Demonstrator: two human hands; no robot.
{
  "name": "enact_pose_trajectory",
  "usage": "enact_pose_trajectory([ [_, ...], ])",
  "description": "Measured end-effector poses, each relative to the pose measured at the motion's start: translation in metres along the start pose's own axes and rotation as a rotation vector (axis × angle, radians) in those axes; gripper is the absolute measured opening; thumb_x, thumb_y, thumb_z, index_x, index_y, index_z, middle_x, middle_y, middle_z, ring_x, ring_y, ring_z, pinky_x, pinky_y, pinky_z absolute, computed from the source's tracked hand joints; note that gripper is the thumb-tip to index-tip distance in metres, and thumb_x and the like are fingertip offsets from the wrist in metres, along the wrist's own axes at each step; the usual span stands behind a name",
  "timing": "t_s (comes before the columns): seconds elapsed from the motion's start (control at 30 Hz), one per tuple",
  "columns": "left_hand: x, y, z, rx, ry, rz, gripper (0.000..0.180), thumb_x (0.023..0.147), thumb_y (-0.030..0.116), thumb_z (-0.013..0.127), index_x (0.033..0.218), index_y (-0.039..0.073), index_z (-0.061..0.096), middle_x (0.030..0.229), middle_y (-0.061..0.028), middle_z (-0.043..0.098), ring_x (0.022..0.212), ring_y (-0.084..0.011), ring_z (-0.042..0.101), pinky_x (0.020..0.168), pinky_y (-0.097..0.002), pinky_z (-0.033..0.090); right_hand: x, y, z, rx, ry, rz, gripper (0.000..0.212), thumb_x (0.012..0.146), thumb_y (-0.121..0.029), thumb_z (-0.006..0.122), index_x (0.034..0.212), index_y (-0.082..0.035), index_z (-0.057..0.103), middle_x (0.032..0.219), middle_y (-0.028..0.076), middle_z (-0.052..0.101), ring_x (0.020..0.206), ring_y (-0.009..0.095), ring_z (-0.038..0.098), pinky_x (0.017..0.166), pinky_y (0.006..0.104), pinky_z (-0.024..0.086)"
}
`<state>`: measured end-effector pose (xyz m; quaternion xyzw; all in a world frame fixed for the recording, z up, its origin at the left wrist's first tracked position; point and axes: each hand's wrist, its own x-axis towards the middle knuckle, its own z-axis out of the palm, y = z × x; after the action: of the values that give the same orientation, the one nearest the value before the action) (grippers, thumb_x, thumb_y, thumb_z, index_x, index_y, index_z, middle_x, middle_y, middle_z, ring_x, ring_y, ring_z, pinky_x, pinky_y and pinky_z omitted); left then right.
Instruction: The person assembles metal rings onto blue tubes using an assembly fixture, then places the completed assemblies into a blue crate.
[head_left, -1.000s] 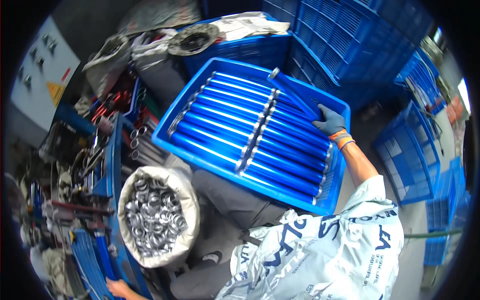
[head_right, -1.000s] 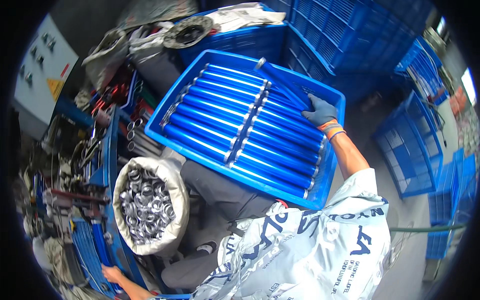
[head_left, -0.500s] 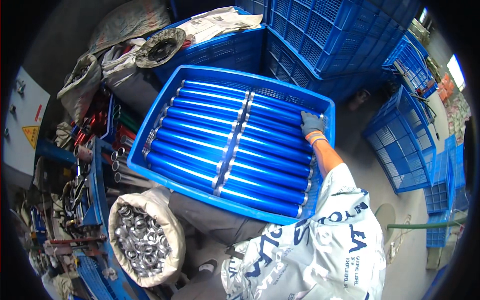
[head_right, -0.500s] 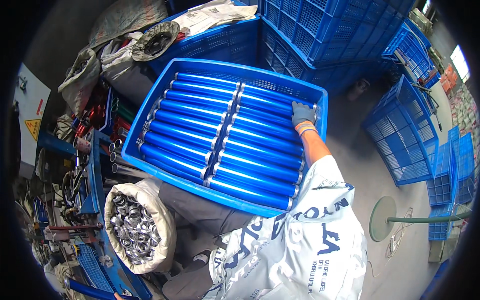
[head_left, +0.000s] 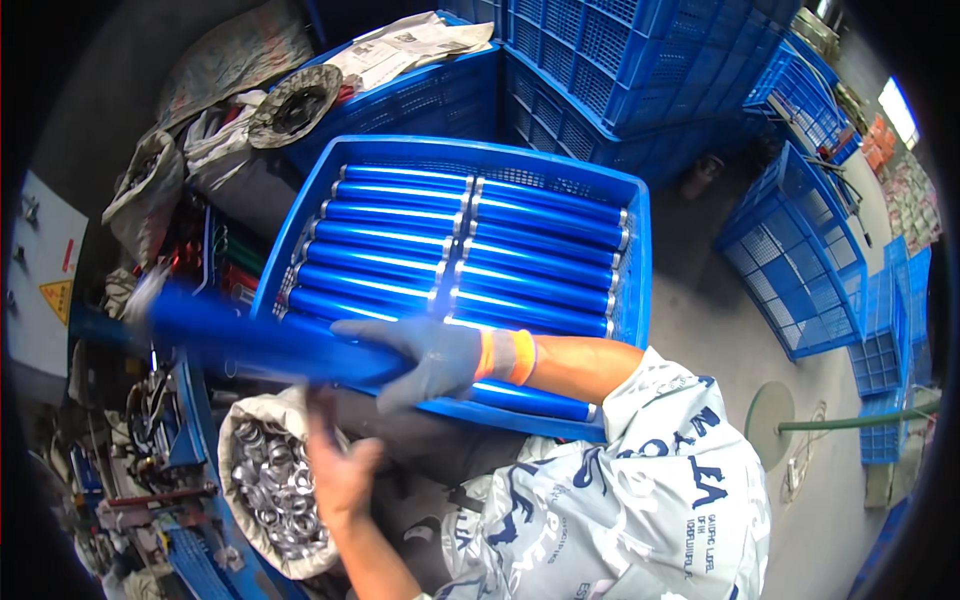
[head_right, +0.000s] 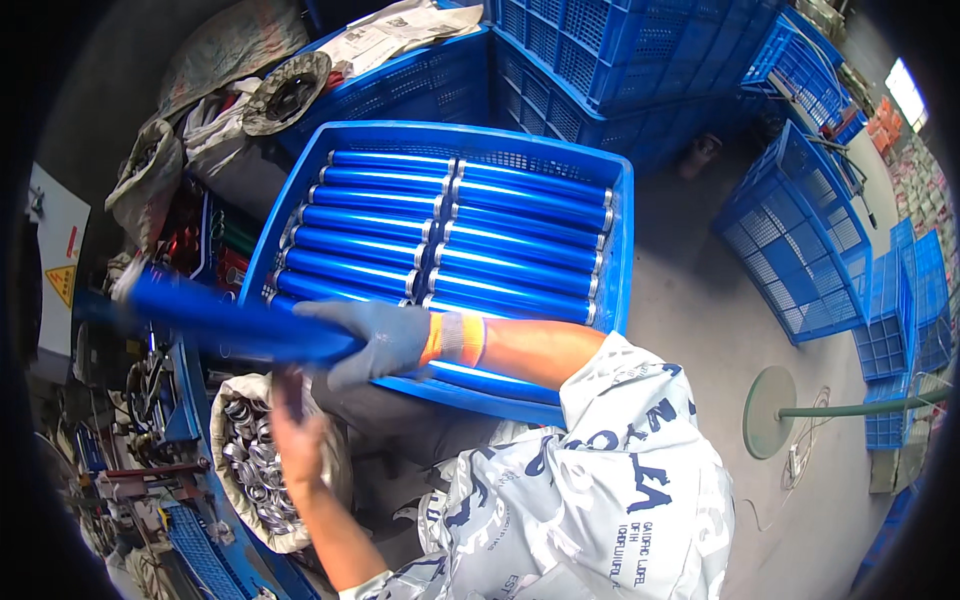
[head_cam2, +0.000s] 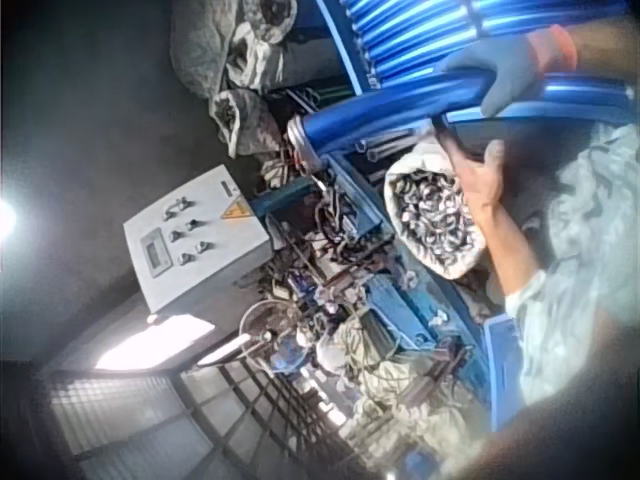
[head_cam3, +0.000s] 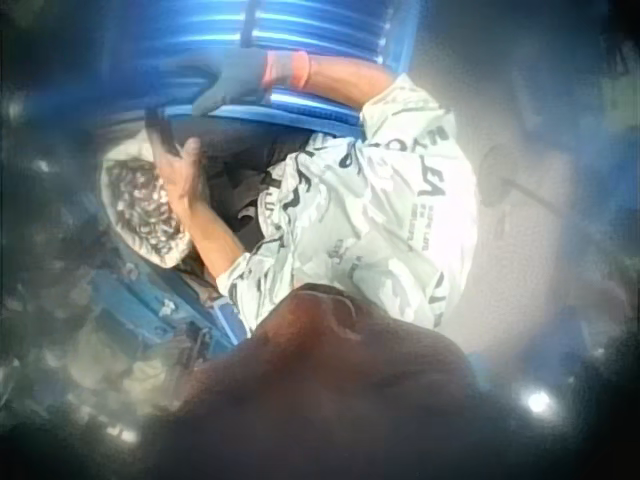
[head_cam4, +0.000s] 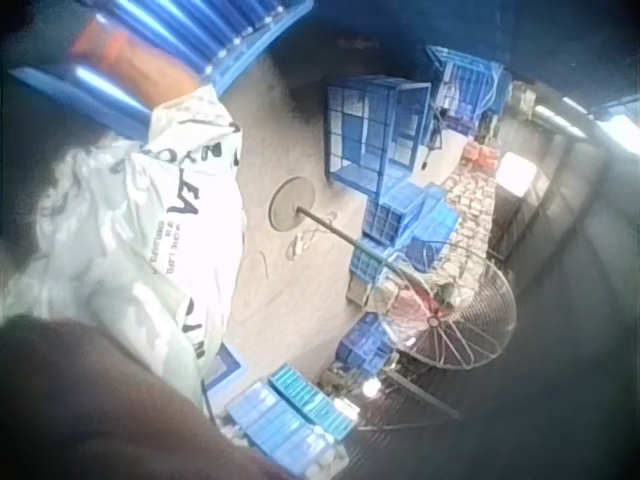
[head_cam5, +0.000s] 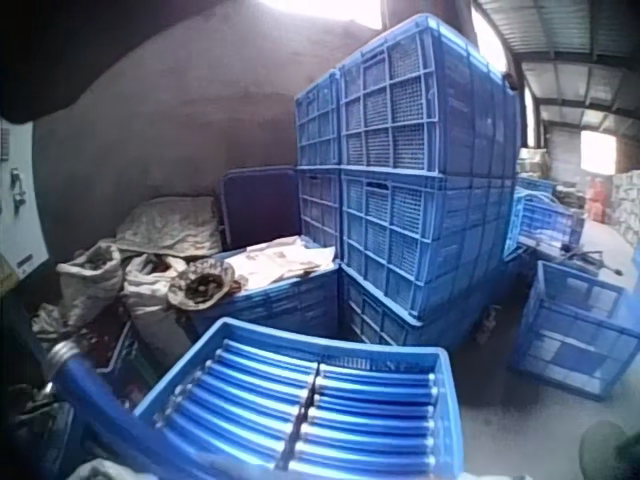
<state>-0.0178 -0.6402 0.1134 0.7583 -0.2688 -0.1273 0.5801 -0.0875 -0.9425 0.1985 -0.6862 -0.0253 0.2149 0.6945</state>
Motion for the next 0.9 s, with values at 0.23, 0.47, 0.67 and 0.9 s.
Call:
enact_pose_trajectory([
  [0.23,-0.058,-0.065,-0.072,-0.215,0.179,-0.157,0.096,0.104,0.029,0.087,0.179,0.0,0.034,0.18,-0.0186,0.046,0.165,-0.0358,0.047,0.136,-0.0499,0.032,-0.056,0.176,-0.186,-1.004,1.192,0.04,0.089,0.084,-0.023,0.085,0.167,-0.009,0.056,0.142,0.026,0.073,0.133,0.048,0.07,0.116,0.0509,0.057],
  [0.47,-0.107,-0.099,-0.08,-0.17,0.204,-0.247,0.088,0.107,0.024,0.084,0.177,-0.003,0.037,0.179,-0.0179,0.049,0.16,-0.0349,0.053,0.133,-0.0484,0.038,-0.114,0.287,-0.25,-1.35,1.03,0.476,0.098,0.087,-0.04,0.09,0.173,-0.016,0.05,0.15,0.018,0.07,0.14,0.038,0.067,0.124,0.05,0.049],
  [0.67,-0.129,-0.108,-0.063,-0.233,0.236,-0.243,0.078,0.108,0.024,0.083,0.171,-0.005,0.045,0.174,-0.0198,0.054,0.151,-0.0356,0.061,0.128,-0.047,0.045,-0.15,0.317,-0.245,-1.444,1.217,0.667,0.074,0.092,-0.04,0.087,0.159,-0.015,0.065,0.145,0.01,0.072,0.138,0.033,0.066,0.117,0.0509,0.047],
  [0.9,-0.167,-0.129,-0.023,-0.22,0.308,-0.335,0.066,0.108,0.014,0.081,0.164,-0.006,0.053,0.165,-0.021,0.061,0.144,-0.0342,0.068,0.123,-0.0453,0.052,0.075,0.207,-0.1,-0.905,0.761,-0.46,0.041,0.095,-0.028,0.082,0.131,-0.007,0.081,0.128,0.017,0.082,0.115,0.041,0.077,0.103,0.0511,0.06],
])
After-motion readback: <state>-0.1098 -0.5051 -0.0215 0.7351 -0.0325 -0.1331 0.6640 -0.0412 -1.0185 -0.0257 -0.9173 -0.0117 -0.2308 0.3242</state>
